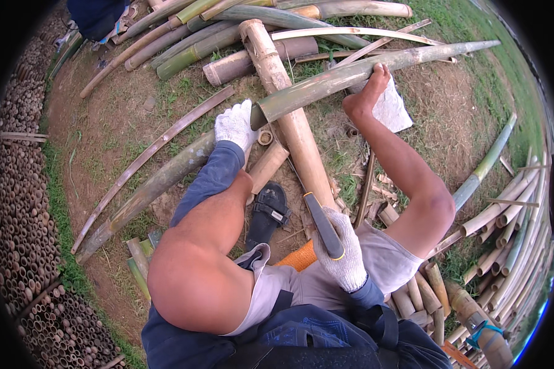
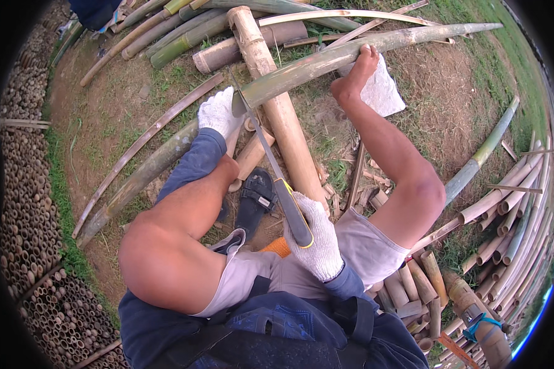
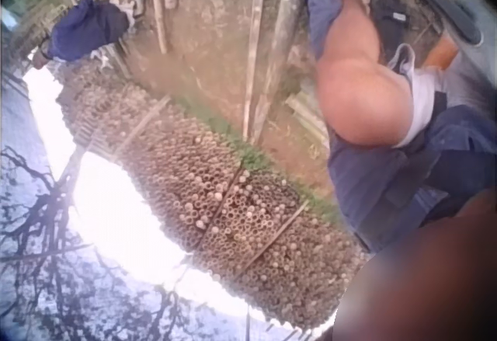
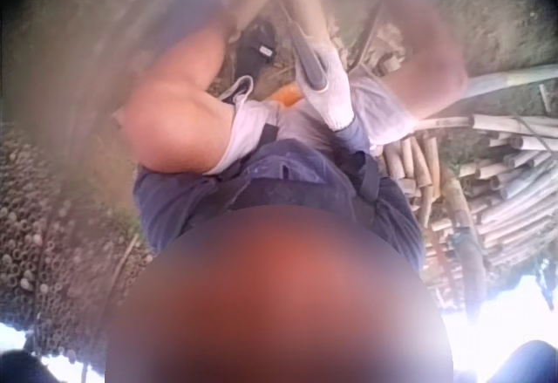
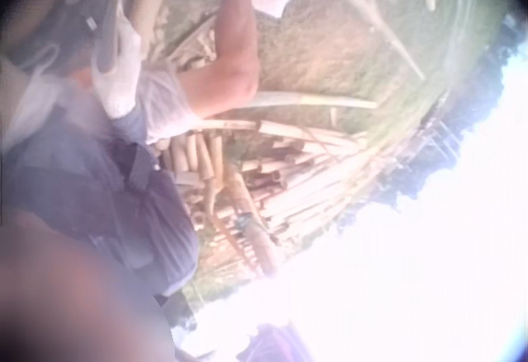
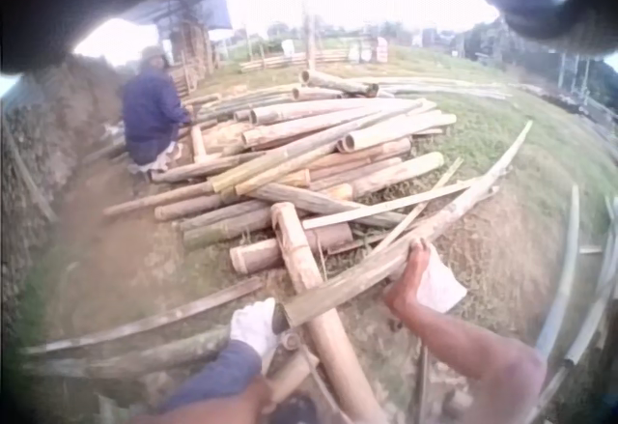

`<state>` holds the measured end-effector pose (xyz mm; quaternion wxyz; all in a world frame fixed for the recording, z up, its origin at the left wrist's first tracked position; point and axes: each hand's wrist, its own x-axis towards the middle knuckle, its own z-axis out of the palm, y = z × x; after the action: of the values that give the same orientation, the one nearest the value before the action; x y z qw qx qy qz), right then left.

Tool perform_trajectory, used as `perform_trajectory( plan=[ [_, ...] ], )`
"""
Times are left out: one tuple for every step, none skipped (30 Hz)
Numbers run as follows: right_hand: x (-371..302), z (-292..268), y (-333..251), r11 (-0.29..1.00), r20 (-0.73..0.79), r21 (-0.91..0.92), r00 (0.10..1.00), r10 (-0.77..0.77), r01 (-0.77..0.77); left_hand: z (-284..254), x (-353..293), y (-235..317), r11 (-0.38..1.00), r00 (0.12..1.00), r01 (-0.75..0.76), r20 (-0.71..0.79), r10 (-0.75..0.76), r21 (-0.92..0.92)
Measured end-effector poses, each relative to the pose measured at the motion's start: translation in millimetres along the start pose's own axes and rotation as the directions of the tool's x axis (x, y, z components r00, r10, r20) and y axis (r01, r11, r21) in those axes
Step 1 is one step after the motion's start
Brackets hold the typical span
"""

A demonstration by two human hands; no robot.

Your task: The person sits on the ground and uses a hand saw to cut long bamboo poles into shorter sections. They hold the bamboo with their hands and feet, saw through the material, and place the cut pieces aside.

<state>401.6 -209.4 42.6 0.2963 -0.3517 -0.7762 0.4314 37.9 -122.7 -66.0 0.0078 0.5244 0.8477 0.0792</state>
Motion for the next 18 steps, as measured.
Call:
perform_trajectory(
  plan=[
    [4.1, 1.8, 0.4, 0.998, -0.056, 0.037, 0.997, -0.044, 0.046, 0.6, -0.2, 0.4, 1.000, 1.000, -0.003, 0.008, 0.003, 0.003],
    [9.5, 4.5, 1.5, 0.999, -0.002, 0.016, 0.999, 0.046, -0.046, 0.8, -2.1, 1.0, 1.000, 1.000, -0.007, 0.019, 0.007, 0.002],
    [18.4, 9.4, 4.5, 0.999, 0.007, 0.017, 0.999, 0.046, -0.046, 0.3, -1.3, 1.5, 1.000, 1.000, -0.011, 0.013, 0.011, 0.004],
    [25.0, 13.3, 6.6, 0.999, 0.017, 0.020, 0.999, 0.046, -0.046, -0.3, -2.6, 1.7, 1.000, 1.000, -0.014, 0.009, 0.013, 0.008],
    [28.8, 15.3, 7.3, 0.998, 0.018, 0.039, 0.999, 0.045, -0.046, -1.2, -2.3, 1.9, 1.000, 1.000, 0.001, 0.024, -0.002, 0.016],
    [30.9, 16.4, 7.5, 0.997, 0.016, 0.061, 0.999, 0.045, -0.045, -2.1, -2.4, 1.8, 1.000, 1.000, -0.011, 0.020, 0.011, 0.021],
    [27.5, 13.6, 4.9, 0.996, 0.015, 0.080, 0.999, 0.045, -0.046, -2.3, -2.4, 1.4, 1.000, 0.999, -0.008, 0.035, 0.007, 0.026],
    [24.8, 11.3, 2.8, 0.991, 0.036, 0.063, 0.993, 0.116, -0.118, -2.0, -1.6, 1.3, 1.000, 0.998, -0.004, 0.057, 0.002, 0.029],
    [13.6, 3.5, -3.7, 0.995, 0.020, 0.032, 0.995, 0.096, -0.097, -1.2, -2.7, 0.6, 0.999, 0.998, -0.004, 0.070, 0.002, 0.034],
    [2.4, -5.7, -10.4, 0.997, 0.023, -0.002, 0.997, 0.077, -0.077, -0.4, 0.0, 0.6, 0.999, 0.998, 0.001, 0.063, -0.003, 0.035],
    [-5.7, -11.0, -15.6, 1.000, 0.001, -0.010, 1.000, 0.001, -0.001, 1.5, -2.9, 0.2, 0.999, 0.999, -0.005, 0.048, 0.003, 0.033],
    [-11.4, -15.6, -19.8, 0.996, 0.041, -0.018, 0.996, 0.084, -0.084, 3.0, -3.0, 0.2, 0.999, 1.000, -0.011, -0.003, 0.011, 0.049],
    [-9.6, -14.1, -20.7, 0.995, 0.035, -0.003, 0.995, 0.096, -0.096, 4.1, -3.4, 0.7, 0.999, 1.000, -0.009, 0.019, 0.008, 0.045],
    [-7.8, -14.0, -21.3, 0.999, -0.021, 0.035, 0.999, 0.032, -0.031, 4.7, -4.3, 0.8, 0.999, 0.999, -0.018, 0.037, 0.016, 0.041],
    [0.2, -7.6, -18.1, 0.996, -0.023, -0.042, 0.997, 0.071, -0.072, 4.0, -3.4, 1.1, 0.999, 0.999, -0.015, 0.037, 0.014, 0.038],
    [11.9, 0.5, -12.2, 0.999, -0.007, -0.034, 1.000, 0.018, -0.018, 3.0, -4.1, 2.1, 0.999, 0.999, -0.002, 0.040, 0.001, 0.038],
    [21.8, 8.5, -6.4, 0.999, 0.054, -0.040, 0.998, 0.031, -0.029, 0.4, -4.5, 2.2, 0.999, 0.999, 0.002, 0.051, -0.004, 0.044],
    [25.8, 13.1, -1.3, 0.999, 0.038, -0.034, 0.999, 0.001, 0.001, -2.9, -6.4, 2.4, 0.999, 0.999, 0.000, 0.046, -0.002, 0.046]
  ],
)
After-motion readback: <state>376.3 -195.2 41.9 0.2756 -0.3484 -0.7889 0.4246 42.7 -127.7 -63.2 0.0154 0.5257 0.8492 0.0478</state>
